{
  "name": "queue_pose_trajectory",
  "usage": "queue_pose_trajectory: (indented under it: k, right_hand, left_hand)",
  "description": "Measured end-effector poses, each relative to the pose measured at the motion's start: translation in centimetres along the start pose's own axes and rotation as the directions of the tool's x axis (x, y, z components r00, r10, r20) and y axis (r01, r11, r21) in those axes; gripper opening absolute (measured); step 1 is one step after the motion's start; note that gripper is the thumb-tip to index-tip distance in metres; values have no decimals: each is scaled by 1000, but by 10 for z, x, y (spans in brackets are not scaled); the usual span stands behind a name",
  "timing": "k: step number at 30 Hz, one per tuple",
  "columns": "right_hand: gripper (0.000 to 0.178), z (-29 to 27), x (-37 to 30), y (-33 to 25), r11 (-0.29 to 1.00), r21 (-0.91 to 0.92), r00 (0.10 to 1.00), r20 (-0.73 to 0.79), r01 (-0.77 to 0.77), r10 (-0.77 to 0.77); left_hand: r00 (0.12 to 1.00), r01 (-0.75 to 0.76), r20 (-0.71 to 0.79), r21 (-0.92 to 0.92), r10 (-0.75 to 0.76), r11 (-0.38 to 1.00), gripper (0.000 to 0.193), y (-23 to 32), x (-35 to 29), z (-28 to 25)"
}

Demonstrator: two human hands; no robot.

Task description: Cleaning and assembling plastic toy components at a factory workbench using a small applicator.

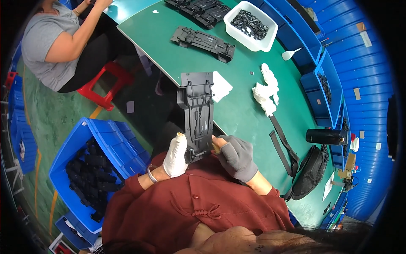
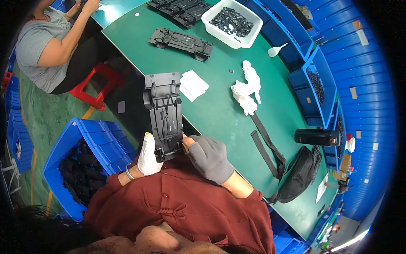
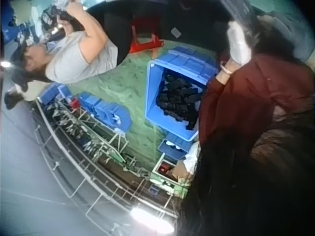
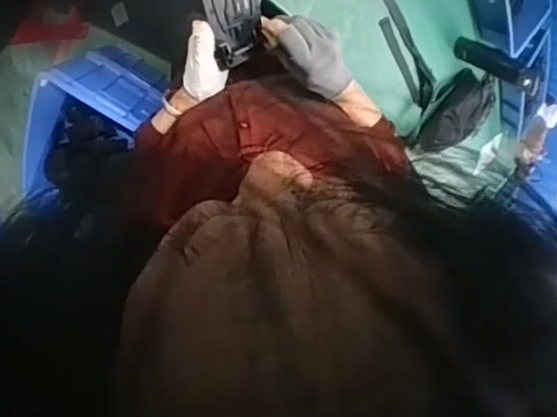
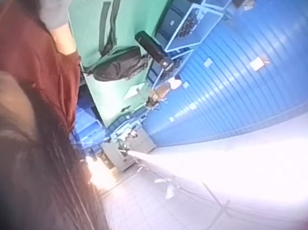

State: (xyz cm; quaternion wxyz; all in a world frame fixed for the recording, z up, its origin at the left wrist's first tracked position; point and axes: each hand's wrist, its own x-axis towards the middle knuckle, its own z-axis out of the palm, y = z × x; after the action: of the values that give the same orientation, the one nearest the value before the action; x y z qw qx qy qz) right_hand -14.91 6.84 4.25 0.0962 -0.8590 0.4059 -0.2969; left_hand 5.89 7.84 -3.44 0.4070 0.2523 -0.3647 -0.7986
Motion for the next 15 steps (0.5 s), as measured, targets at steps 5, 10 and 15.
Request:
queue_pose_trajectory:
  k: [5,10,15]
  right_hand:
    - [48,0,-2,6,998,-13,998,27,57,-56]
    - [47,-2,-2,9,996,-22,994,77,85,-83]
    - [45,-1,-4,8,998,-6,994,88,61,-60]
  left_hand:
    - [1000,-4,6,-88,5,996,82,2,1,3]
    - [1000,-1,11,-47,2,999,81,-2,1,2]
    - [1000,12,-12,-55,-13,998,79,-2,0,4]
